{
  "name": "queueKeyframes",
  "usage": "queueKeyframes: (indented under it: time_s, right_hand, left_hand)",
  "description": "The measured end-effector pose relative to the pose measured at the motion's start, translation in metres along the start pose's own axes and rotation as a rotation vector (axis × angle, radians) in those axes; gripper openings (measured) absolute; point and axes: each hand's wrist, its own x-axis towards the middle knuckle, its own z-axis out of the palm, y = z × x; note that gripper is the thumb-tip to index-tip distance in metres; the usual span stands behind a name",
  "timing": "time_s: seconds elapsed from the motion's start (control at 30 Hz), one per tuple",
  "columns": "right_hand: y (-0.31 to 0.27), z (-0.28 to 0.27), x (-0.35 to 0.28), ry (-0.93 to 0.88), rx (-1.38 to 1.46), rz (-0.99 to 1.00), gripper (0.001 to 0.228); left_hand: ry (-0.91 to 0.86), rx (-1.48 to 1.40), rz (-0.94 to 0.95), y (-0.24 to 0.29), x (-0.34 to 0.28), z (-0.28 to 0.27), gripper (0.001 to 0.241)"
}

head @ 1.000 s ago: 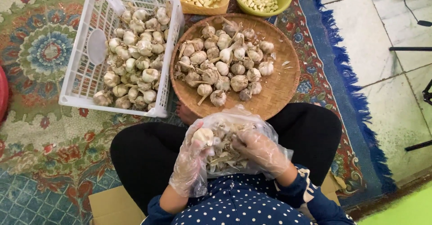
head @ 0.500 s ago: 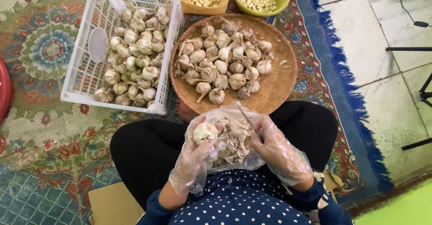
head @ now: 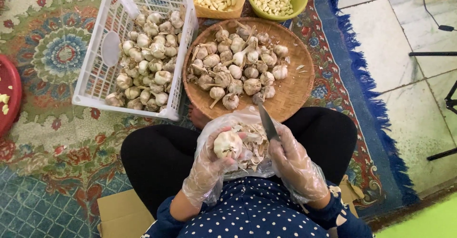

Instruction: The person is manually breaking apart garlic bulbs and using a knife to peel the skin from individual cloves.

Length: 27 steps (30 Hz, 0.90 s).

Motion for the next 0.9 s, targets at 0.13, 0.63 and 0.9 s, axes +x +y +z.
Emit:
queueKeyframes:
  time_s: [0.13,0.63,0.9]
  right_hand:
    - [0.008,-0.002,-0.006,-0.159,0.167,-0.211,0.031]
    - [-0.012,0.016,-0.013,-0.251,-0.199,-0.258,0.049]
    - [0.000,0.028,-0.009,-0.234,-0.258,-0.284,0.049]
  left_hand:
    - [-0.035,0.069,0.006,-0.002,-0.001,0.001,0.076]
    - [0.104,0.511,0.081,-0.008,-0.004,-0.001,0.070]
    - [0.160,0.689,0.089,-0.001,-0.003,-0.005,0.066]
